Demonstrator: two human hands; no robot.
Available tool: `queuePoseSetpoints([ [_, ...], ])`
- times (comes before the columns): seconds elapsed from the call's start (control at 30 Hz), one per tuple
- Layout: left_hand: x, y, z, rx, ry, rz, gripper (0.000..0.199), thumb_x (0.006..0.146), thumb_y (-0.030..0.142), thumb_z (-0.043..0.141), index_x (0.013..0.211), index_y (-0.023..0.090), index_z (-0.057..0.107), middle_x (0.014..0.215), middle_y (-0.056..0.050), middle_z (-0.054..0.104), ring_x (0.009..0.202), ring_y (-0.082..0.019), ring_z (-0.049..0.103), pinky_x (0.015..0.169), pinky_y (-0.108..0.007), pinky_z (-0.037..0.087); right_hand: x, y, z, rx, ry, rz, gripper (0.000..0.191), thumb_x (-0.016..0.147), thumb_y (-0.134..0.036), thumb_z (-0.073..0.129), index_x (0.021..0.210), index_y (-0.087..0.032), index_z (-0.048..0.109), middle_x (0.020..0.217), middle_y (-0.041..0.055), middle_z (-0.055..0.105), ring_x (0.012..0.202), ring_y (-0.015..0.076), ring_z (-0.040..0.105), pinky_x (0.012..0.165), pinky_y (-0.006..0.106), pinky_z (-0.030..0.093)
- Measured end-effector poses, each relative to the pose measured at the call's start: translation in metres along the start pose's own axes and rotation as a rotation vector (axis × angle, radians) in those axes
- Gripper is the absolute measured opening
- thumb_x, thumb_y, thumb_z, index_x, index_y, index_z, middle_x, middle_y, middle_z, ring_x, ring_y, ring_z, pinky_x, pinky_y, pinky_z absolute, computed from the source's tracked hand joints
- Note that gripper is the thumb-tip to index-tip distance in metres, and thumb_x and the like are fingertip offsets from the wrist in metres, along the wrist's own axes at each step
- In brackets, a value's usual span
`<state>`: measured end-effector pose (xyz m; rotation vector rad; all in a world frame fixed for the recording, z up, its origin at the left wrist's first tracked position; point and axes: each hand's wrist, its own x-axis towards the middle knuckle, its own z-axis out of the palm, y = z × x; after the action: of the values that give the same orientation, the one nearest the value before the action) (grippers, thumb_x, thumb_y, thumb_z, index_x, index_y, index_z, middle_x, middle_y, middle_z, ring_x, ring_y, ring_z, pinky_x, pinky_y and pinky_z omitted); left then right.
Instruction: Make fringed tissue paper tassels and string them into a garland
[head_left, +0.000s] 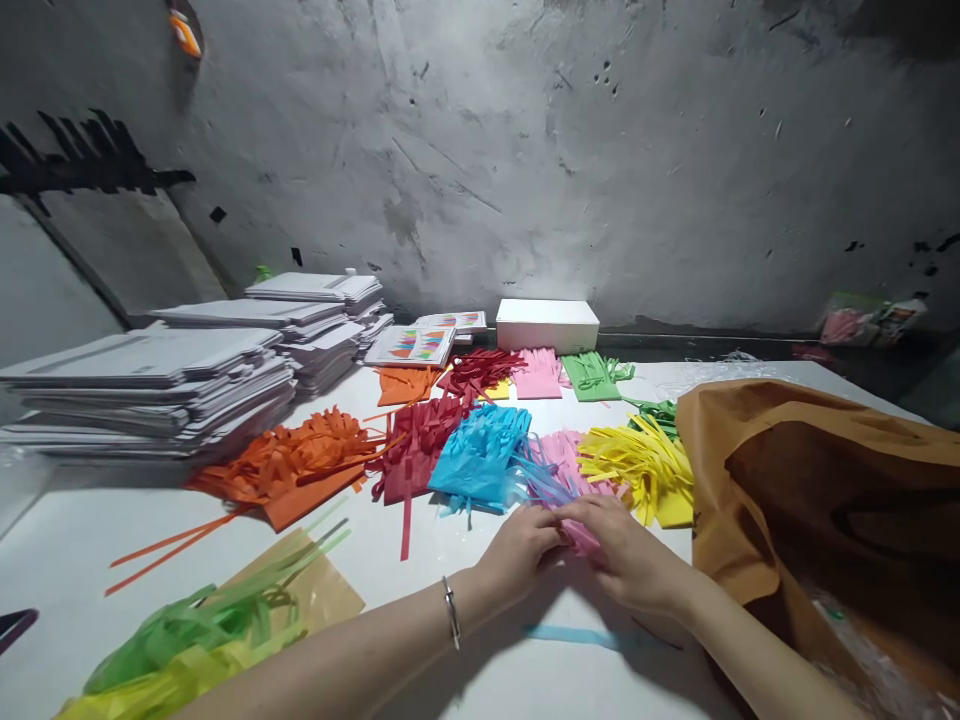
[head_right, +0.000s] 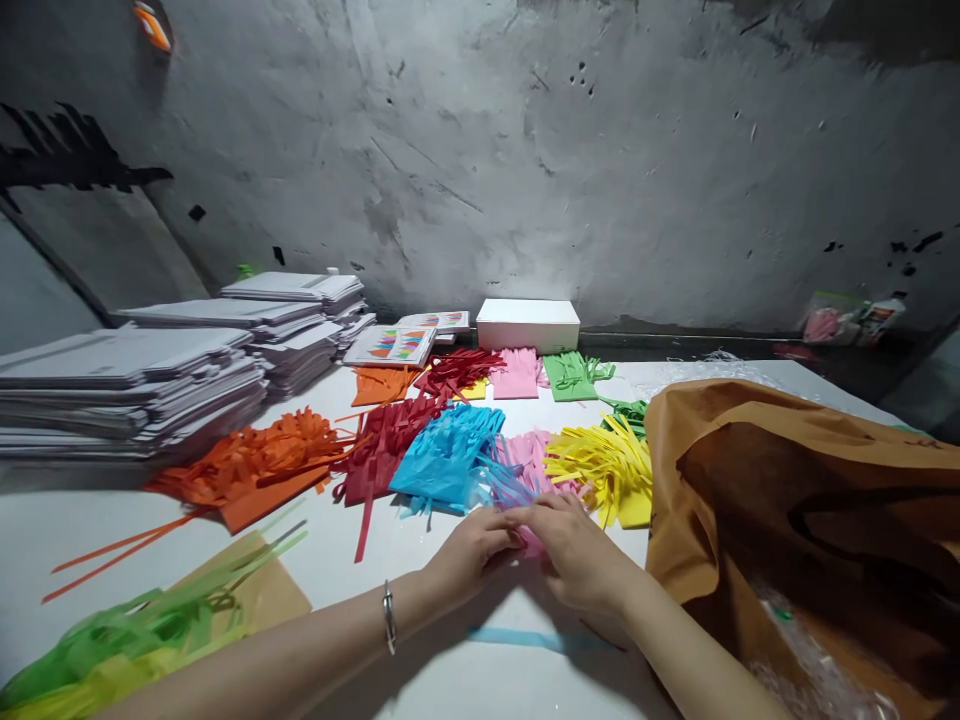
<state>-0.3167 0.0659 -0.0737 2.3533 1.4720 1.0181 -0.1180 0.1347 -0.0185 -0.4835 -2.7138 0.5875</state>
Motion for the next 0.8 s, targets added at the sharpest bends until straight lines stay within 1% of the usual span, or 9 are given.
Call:
queuePoseSetpoints([
  [0.07, -0.003, -0.002, 0.000, 0.008, 0.002, -0.006, 0.016, 0.094, 0.020, 0.060, 0.094, 0.021, 0.076, 0.095, -0.008, 0.074, 0.084, -0.021, 0.066, 0.074, -0.031, 0.048, 0.004, -0.002, -0.005, -0.081, -0.067, -0.034, 0.065, 0.070, -0.001, 0.059, 0.129, -0.028, 0.058, 0.112, 0.0029, 0.068, 0.110, 0.0228, 0.056, 0.102, 0.039, 0.036],
  [0.13, -0.005, -0.006, 0.000, 0.019, 0.000, -0.014, 0.017, 0.095, 0.023, 0.060, 0.094, 0.022, 0.076, 0.093, -0.008, 0.074, 0.083, -0.020, 0.066, 0.073, -0.031, 0.048, 0.006, -0.002, -0.006, -0.168, -0.119, -0.052, 0.040, 0.080, -0.007, 0.059, 0.115, -0.026, 0.066, 0.099, 0.0035, 0.071, 0.101, 0.0238, 0.057, 0.100, 0.043, 0.035],
  [0.17, -0.005, -0.008, 0.000, 0.027, -0.001, -0.019, 0.017, 0.095, 0.023, 0.060, 0.093, 0.022, 0.076, 0.093, -0.008, 0.074, 0.084, -0.021, 0.066, 0.074, -0.031, 0.048, 0.006, -0.002, -0.005, -0.212, -0.134, -0.050, 0.028, 0.086, -0.011, 0.057, 0.108, -0.024, 0.070, 0.095, 0.0048, 0.071, 0.099, 0.0245, 0.058, 0.100, 0.045, 0.035],
  [0.23, -0.005, -0.012, -0.001, 0.045, -0.001, -0.034, 0.017, 0.094, 0.021, 0.060, 0.088, 0.021, 0.076, 0.091, -0.008, 0.073, 0.085, -0.022, 0.065, 0.075, -0.032, 0.047, 0.005, -0.001, -0.003, -0.294, -0.135, -0.024, 0.018, 0.093, -0.019, 0.055, 0.097, -0.019, 0.073, 0.096, 0.0091, 0.071, 0.101, 0.0275, 0.057, 0.103, 0.049, 0.032],
  [0.33, -0.004, -0.015, -0.002, 0.059, 0.004, -0.058, 0.019, 0.091, 0.017, 0.060, 0.080, 0.020, 0.075, 0.087, -0.007, 0.072, 0.082, -0.022, 0.064, 0.073, -0.032, 0.046, -0.001, -0.002, 0.003, -0.375, -0.104, 0.052, 0.022, 0.094, -0.031, 0.060, 0.088, -0.017, 0.075, 0.098, 0.0118, 0.070, 0.104, 0.0310, 0.056, 0.106, 0.053, 0.028],
  [0.47, -0.003, -0.015, -0.005, 0.039, 0.008, -0.080, 0.014, 0.089, 0.014, 0.061, 0.082, 0.019, 0.073, 0.092, -0.008, 0.072, 0.086, -0.022, 0.063, 0.075, -0.033, 0.047, -0.010, -0.002, 0.008, -0.392, -0.105, 0.130, 0.021, 0.097, -0.022, 0.053, 0.094, -0.019, 0.074, 0.090, 0.0073, 0.070, 0.087, 0.0241, 0.060, 0.098, 0.046, 0.037],
  [0.57, -0.004, -0.013, -0.007, 0.013, 0.014, -0.105, 0.015, 0.091, 0.016, 0.058, 0.085, 0.018, 0.072, 0.095, -0.008, 0.071, 0.089, -0.022, 0.062, 0.077, -0.033, 0.048, -0.014, -0.003, 0.010, -0.367, -0.155, 0.112, 0.016, 0.089, -0.021, 0.062, 0.102, -0.023, 0.072, 0.095, 0.0050, 0.070, 0.086, 0.0229, 0.062, 0.088, 0.038, 0.042],
  [0.67, -0.004, -0.012, -0.008, -0.011, 0.014, -0.130, 0.017, 0.093, 0.017, 0.056, 0.085, 0.019, 0.071, 0.095, -0.008, 0.070, 0.089, -0.022, 0.062, 0.077, -0.032, 0.048, -0.015, -0.003, 0.012, -0.369, -0.168, 0.100, 0.019, 0.087, -0.023, 0.064, 0.104, -0.022, 0.072, 0.097, 0.0072, 0.070, 0.089, 0.0250, 0.063, 0.089, 0.040, 0.041],
  [0.8, -0.004, -0.010, -0.010, -0.036, 0.016, -0.151, 0.019, 0.093, 0.017, 0.055, 0.084, 0.019, 0.072, 0.092, -0.007, 0.070, 0.088, -0.021, 0.061, 0.077, -0.032, 0.048, -0.012, 0.000, 0.018, -0.386, -0.124, 0.080, 0.024, 0.096, -0.022, 0.053, 0.109, -0.021, 0.072, 0.094, 0.0089, 0.069, 0.086, 0.0244, 0.060, 0.089, 0.042, 0.038],
])
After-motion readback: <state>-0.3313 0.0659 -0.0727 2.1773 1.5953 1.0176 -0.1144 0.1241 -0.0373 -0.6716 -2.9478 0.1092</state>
